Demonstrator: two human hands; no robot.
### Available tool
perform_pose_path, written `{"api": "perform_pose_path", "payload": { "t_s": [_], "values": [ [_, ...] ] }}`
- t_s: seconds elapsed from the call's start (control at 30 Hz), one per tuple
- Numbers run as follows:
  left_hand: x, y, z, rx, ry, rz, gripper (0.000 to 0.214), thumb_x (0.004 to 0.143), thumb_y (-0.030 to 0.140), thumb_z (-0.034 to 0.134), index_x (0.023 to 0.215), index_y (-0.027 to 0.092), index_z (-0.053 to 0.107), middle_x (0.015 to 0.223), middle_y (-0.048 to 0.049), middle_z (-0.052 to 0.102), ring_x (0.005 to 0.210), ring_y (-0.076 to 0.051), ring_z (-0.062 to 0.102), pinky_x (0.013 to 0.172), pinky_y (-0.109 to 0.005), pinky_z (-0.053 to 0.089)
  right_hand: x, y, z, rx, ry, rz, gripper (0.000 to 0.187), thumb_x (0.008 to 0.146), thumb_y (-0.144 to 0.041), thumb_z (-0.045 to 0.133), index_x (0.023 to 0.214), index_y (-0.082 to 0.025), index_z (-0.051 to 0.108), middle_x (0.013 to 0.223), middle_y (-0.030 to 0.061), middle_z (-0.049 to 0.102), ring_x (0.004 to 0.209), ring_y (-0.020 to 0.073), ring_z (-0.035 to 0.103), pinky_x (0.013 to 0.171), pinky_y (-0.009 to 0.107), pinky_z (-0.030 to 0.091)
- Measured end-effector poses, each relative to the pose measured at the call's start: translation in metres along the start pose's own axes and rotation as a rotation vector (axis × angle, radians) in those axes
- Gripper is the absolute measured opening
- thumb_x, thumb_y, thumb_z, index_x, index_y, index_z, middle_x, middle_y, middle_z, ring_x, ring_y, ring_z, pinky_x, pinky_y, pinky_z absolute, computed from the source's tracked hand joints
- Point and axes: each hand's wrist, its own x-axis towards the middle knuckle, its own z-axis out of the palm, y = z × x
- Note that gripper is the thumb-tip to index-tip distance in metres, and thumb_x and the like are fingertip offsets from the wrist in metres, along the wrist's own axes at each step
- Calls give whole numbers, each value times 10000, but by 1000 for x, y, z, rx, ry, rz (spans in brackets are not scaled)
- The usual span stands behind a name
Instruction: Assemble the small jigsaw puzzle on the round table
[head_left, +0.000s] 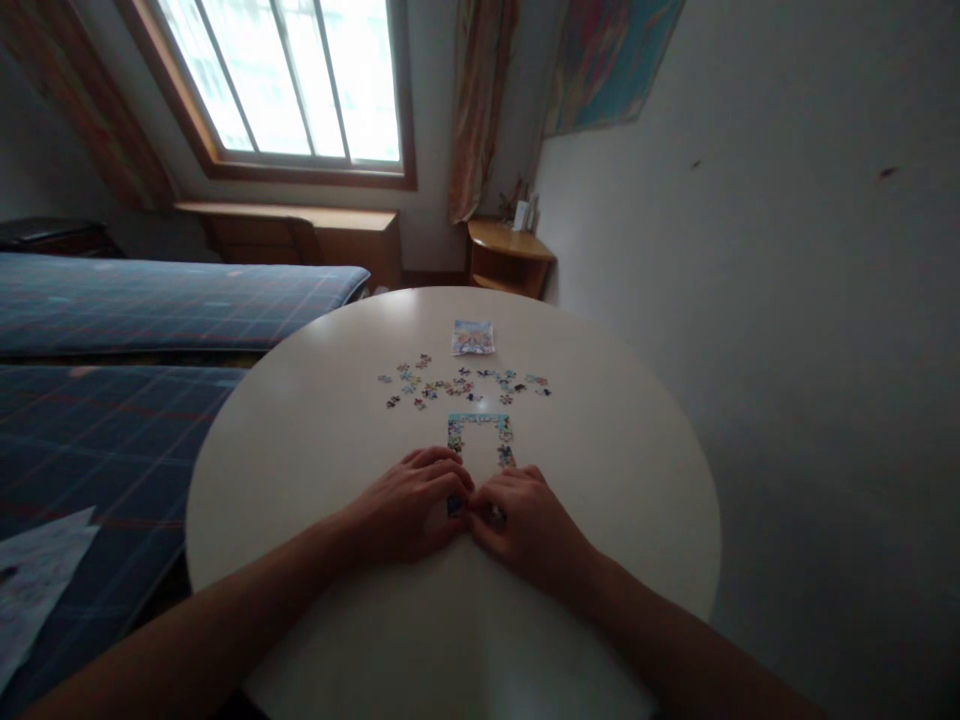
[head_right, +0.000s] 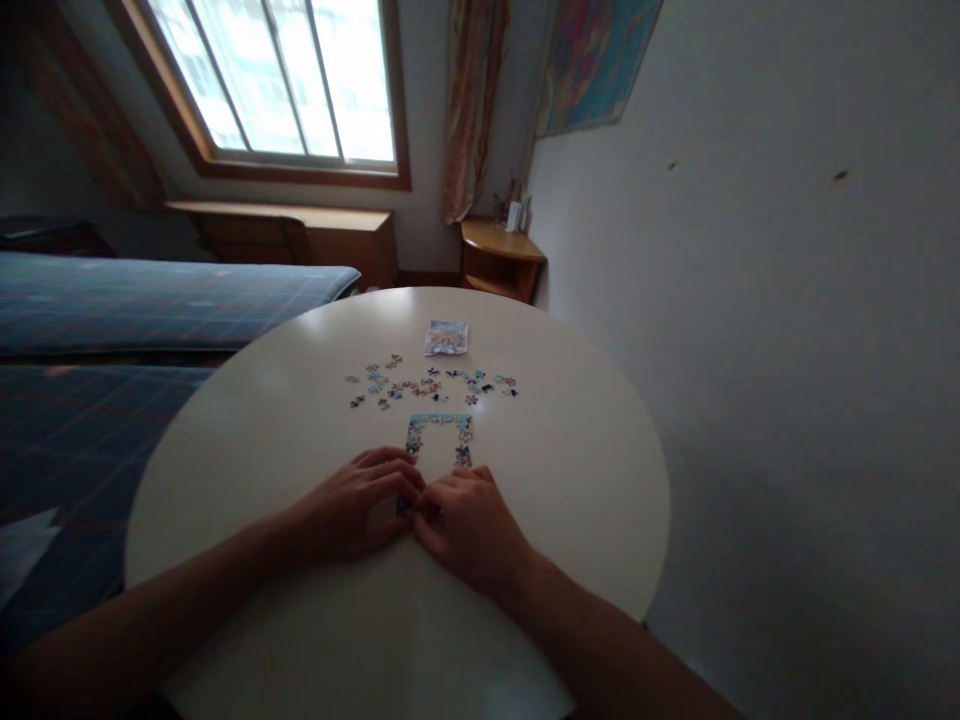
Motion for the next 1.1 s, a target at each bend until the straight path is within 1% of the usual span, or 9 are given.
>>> {"api": "perform_pose_path", "payload": {
  "t_s": [0.13,0.27,0.33,0.43,0.53,0.73,0.97,1.03,1.1],
  "values": [
    [0,-1,1,2,3,21,180,830,219,648,1005,227,609,1064,-42,685,1161,-239,540,1019,-420,410,-2,0,-9,-12,-20,-34,66,838,-228,635,849,-211,698,828,19,730,857,187,635,870,347,324],
    [-1,-2,0,19,-1,26,169,815,184,653,972,224,605,1079,-34,684,1156,-238,536,1009,-407,415,-4,2,-16,-14,-89,-86,158,765,-263,709,920,-230,707,947,36,720,937,213,618,885,360,309],
    [-1,-2,0,27,-2,34,160,816,175,652,962,224,608,1078,-26,683,1151,-230,536,1011,-399,412,-5,3,-16,-25,-101,-91,166,763,-266,719,925,-236,709,972,36,707,956,215,610,891,365,300],
    [-1,-3,1,31,1,45,156,819,185,655,962,229,612,1074,-25,682,1155,-225,535,1014,-394,407,-5,5,-12,-16,-89,-71,132,797,-238,695,929,-234,706,974,32,699,967,206,607,886,359,299],
    [-1,-5,1,33,2,48,148,818,199,665,952,230,612,1071,-24,682,1156,-229,533,1013,-398,408,-4,6,-11,9,-81,-70,123,806,-260,706,926,-232,707,980,32,699,971,206,606,890,360,301],
    [-1,-4,0,31,3,54,118,839,213,649,951,225,615,1083,-31,680,1155,-239,536,1009,-403,412,-3,11,-16,31,-113,-127,104,830,-216,697,921,-259,723,953,-6,724,941,177,619,891,359,288],
    [-1,-5,0,32,2,59,92,847,231,663,925,224,614,1063,-25,683,1144,-235,540,995,-399,427,-2,17,-9,55,-103,-178,47,859,-256,695,846,-268,738,931,-24,743,911,165,628,885,356,295],
    [-2,-5,0,37,-11,61,113,845,226,662,946,227,611,1080,-23,679,1157,-239,534,1005,-406,421,-2,17,-13,75,-114,-180,34,849,-258,703,874,-265,725,938,-24,744,930,167,630,897,355,299],
    [-2,-6,0,42,-19,62,130,846,223,658,966,229,608,1094,-25,677,1167,-239,530,1009,-408,420,-2,20,-21,98,-123,-184,95,821,-254,723,914,-255,701,959,-19,737,964,173,625,916,355,303]
  ]
}}
